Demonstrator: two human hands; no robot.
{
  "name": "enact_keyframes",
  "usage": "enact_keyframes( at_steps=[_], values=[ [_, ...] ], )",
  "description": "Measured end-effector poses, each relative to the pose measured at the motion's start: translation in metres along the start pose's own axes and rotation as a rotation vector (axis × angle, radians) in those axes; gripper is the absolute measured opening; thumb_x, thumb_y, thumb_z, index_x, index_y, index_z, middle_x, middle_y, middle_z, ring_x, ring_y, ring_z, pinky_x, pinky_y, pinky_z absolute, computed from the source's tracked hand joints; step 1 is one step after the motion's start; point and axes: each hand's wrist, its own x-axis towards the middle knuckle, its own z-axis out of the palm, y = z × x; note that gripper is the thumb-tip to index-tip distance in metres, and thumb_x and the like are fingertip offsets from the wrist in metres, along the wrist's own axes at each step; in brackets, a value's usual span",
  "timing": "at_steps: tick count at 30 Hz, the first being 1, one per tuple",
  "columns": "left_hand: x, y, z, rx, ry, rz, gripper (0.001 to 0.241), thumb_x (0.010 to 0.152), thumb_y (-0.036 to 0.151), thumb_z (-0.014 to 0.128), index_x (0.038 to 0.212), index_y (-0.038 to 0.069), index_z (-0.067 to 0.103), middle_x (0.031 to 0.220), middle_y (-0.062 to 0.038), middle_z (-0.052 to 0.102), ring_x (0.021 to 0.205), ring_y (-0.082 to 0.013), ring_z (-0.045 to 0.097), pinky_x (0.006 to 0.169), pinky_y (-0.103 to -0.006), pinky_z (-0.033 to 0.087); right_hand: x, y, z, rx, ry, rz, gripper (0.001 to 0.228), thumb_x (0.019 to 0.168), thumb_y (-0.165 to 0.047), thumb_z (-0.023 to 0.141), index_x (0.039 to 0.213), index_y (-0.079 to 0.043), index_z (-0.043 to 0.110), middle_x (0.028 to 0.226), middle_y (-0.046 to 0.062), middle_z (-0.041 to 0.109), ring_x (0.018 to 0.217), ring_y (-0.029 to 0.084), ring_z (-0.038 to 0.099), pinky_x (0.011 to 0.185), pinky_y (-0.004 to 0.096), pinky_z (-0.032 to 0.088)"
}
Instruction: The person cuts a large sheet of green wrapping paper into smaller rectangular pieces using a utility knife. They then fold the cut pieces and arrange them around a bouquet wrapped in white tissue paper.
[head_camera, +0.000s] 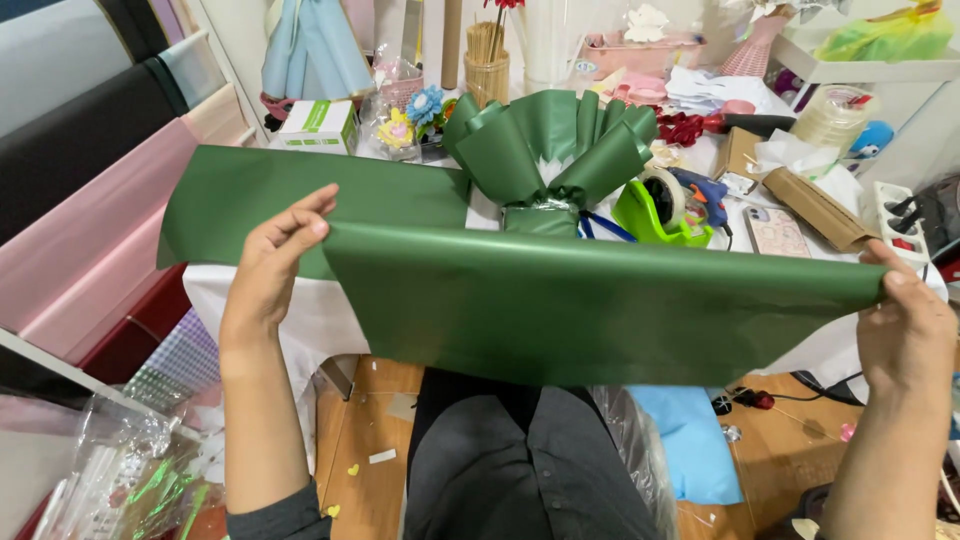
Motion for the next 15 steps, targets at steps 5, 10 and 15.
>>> enact_keyframes(
  at_steps=[5, 10, 15],
  values=[
    [0.01, 0.024, 0.004, -0.047, 0.091, 0.095, 0.013, 0.099, 0.021, 0.063, 0.088, 0.02, 0.057, 0.116, -0.011, 0.076, 0.065, -0.0006, 0.028, 0.062, -0.0149, 0.026, 0.004, -0.01, 0.003, 0.129, -0.151, -0.076, 0.062, 0.084, -0.055, 0.078, 0.132, -0.016, 0.069, 0.126, -0.004, 0.068, 0.125, 0.008, 0.065, 0.123, 0.027, 0.053],
    [0.026, 0.031, -0.022, -0.06, 0.353, 0.132, 0.008, 0.103, 0.024, 0.069, 0.101, 0.017, 0.066, 0.09, 0.008, 0.066, 0.08, -0.0019, 0.06, 0.076, -0.0162, 0.051, 0.008, -0.013, 0.021, 0.084, -0.109, 0.028, 0.046, 0.076, -0.04, 0.085, 0.117, -0.028, 0.068, 0.124, -0.006, 0.072, 0.123, 0.013, 0.064, 0.096, 0.03, 0.057],
    [0.022, 0.031, -0.077, 0.006, 0.311, 0.037, 0.023, 0.099, 0.017, 0.07, 0.121, 0.016, 0.065, 0.109, 0.006, 0.071, 0.095, -0.0009, 0.066, 0.087, -0.0135, 0.055, 0.004, 0.032, 0.076, 0.007, -0.34, 0.13, 0.033, 0.088, -0.023, 0.075, 0.118, -0.015, 0.066, 0.114, 0.0, 0.072, 0.102, 0.015, 0.068, 0.094, 0.033, 0.058]
  ],
)
